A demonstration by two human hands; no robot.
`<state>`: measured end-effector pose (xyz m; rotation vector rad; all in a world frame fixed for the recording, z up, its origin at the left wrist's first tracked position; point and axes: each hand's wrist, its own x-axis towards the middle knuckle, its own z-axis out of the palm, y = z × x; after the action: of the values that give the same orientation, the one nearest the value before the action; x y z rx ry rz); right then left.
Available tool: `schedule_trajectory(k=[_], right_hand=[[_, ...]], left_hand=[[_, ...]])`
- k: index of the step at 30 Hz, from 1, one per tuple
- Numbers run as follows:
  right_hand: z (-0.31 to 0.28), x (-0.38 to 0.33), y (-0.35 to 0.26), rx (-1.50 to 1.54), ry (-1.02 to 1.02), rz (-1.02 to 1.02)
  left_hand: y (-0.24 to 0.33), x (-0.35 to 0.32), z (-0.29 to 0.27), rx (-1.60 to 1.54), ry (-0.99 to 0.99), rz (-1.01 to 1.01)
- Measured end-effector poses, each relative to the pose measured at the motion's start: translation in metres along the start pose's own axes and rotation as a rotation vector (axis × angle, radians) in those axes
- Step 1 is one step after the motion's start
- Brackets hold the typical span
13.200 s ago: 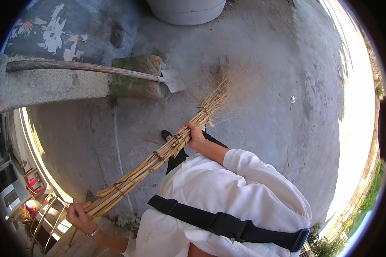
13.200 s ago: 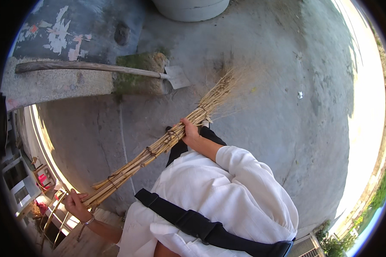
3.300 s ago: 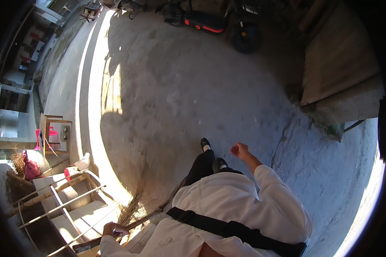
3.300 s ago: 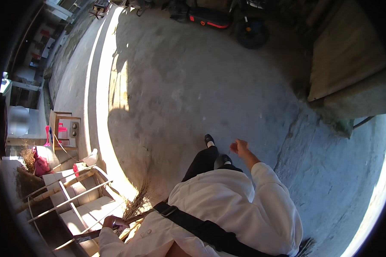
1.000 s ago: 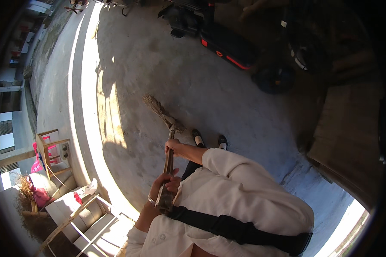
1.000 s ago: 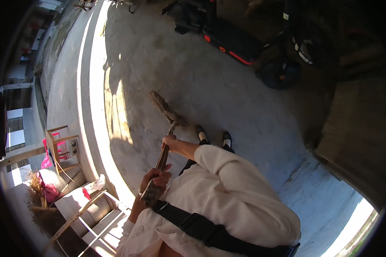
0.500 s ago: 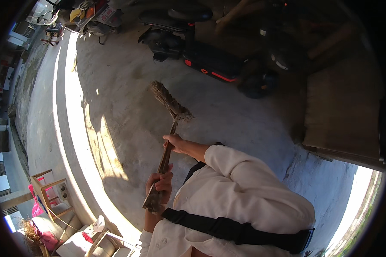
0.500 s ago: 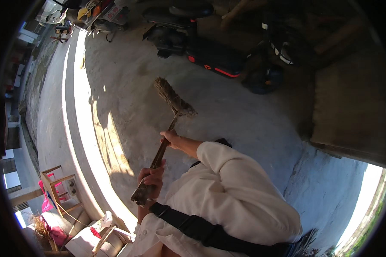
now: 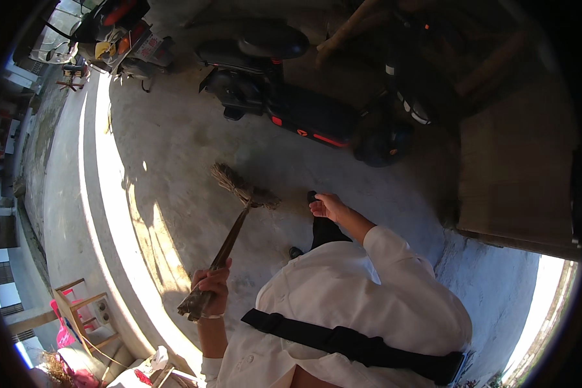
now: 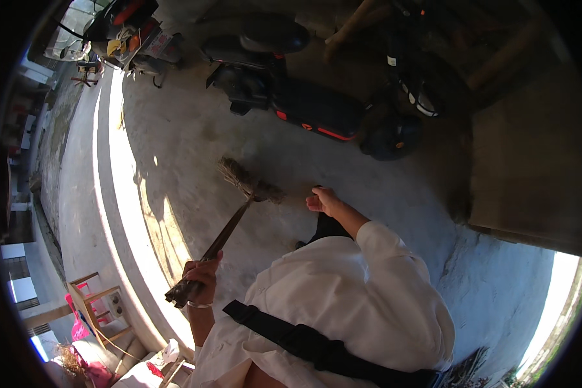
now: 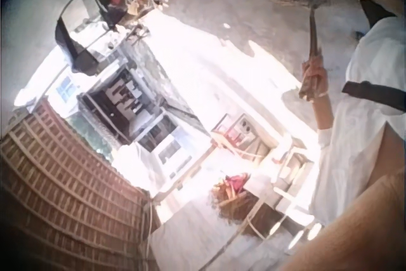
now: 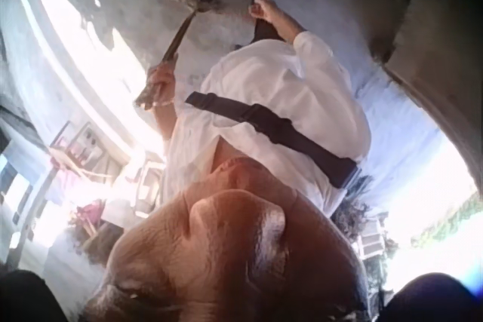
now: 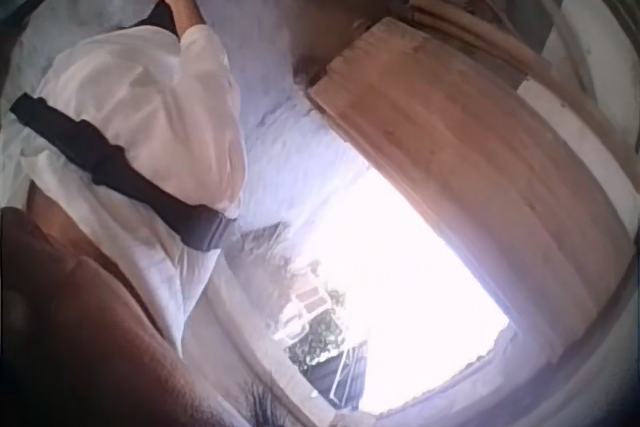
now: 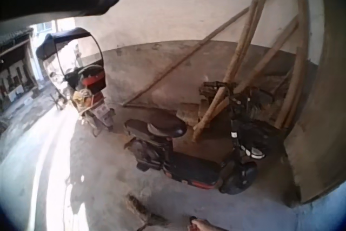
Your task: The person sweeps a concrete outdoor area using a traditional straw broom. They move a parked electric scooter to access the space underneath and continue sweeping around it. The person also briefly places the broom into the scooter's front basket before resuming the cleaning task.
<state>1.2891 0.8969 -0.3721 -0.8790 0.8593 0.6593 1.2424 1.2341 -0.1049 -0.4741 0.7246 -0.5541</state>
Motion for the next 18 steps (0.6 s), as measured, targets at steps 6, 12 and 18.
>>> schedule_trajectory(k=[6, 12, 18], right_hand=[[-0.031, 0.045, -0.025, 0.12, -0.042, 0.133], [0.004, 0.07, -0.098, 0.065, -0.094, 0.035], [-0.005, 0.087, -0.188, 0.233, 0.065, -0.232]], left_hand=[[-0.009, 0.05, 0.048, 0.042, -0.069, 0.113], [-0.005, 0.08, 0.093, 0.034, -0.114, 0.244], [0.037, 0.081, 0.125, -0.057, -0.18, 0.251]])
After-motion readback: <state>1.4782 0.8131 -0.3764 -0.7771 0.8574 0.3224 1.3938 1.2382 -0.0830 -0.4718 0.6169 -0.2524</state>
